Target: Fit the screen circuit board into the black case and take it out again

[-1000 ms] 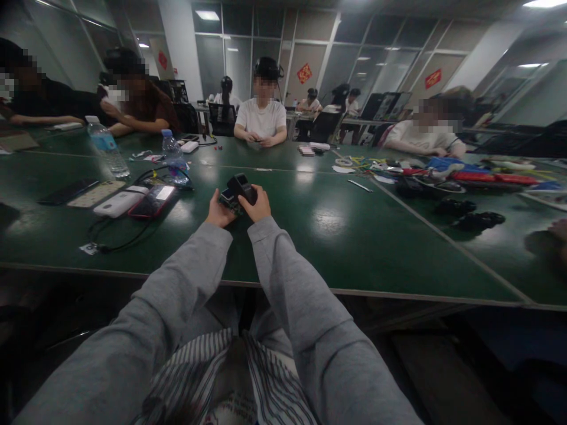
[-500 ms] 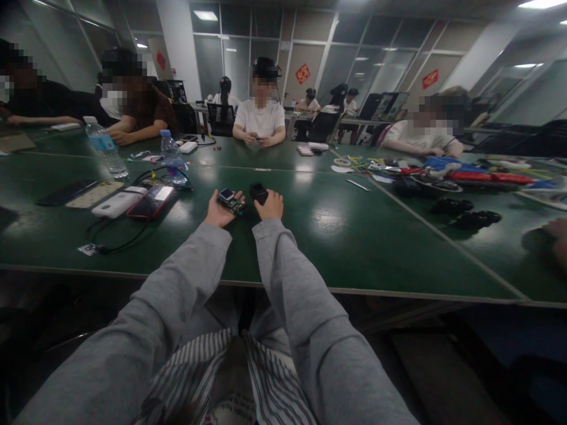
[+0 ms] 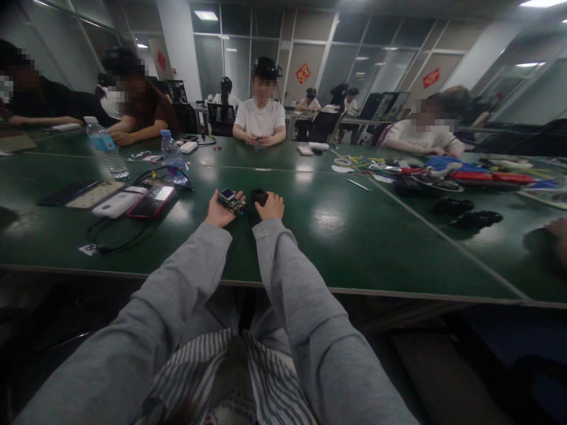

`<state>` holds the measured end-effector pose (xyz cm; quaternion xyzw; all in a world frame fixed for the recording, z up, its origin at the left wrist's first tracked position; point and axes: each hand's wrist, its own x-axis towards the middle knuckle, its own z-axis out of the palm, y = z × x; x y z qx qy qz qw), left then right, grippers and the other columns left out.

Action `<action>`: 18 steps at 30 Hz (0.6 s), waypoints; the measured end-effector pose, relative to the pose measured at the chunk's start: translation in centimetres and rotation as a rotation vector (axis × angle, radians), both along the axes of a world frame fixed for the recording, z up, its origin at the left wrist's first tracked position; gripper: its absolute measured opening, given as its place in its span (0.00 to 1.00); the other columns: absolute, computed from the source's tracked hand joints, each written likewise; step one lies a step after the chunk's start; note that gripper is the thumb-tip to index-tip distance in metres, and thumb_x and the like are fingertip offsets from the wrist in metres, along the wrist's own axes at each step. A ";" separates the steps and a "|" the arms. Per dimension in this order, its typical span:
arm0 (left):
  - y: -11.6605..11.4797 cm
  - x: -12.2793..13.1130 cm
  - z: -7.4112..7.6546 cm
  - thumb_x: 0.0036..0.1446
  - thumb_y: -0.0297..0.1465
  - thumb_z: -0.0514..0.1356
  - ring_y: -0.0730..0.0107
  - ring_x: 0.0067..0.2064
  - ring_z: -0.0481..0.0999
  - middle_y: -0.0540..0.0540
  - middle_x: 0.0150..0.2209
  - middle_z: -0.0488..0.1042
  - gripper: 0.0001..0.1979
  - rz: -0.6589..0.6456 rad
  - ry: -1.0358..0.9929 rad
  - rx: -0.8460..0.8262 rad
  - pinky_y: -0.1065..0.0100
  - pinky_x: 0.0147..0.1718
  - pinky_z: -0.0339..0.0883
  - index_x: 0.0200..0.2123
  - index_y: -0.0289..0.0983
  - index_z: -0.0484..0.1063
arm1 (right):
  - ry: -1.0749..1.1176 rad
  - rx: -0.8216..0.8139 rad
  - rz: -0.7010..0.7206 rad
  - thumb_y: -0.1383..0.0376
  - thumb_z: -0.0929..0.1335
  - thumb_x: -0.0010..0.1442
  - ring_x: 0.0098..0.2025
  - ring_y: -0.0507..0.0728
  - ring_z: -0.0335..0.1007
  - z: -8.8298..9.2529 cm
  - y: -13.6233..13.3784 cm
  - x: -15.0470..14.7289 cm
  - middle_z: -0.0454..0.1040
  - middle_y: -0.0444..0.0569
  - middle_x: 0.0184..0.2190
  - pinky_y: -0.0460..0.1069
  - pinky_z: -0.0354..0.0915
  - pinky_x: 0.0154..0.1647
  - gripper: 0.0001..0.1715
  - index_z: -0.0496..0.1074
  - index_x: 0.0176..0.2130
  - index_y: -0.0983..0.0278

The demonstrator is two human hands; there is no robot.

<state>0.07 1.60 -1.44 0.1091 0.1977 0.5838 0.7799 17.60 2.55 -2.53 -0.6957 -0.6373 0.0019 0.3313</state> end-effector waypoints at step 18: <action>0.2 0.0 -0.3 0.63 0.52 0.45 0.51 0.53 0.75 0.34 0.53 0.74 0.31 0.004 -0.001 -0.004 0.53 0.50 0.69 0.55 0.34 0.66 | 0.040 0.062 -0.001 0.53 0.68 0.58 0.55 0.69 0.61 -0.4 0.2 -0.2 0.69 0.61 0.50 0.64 0.61 0.53 0.26 0.66 0.51 0.64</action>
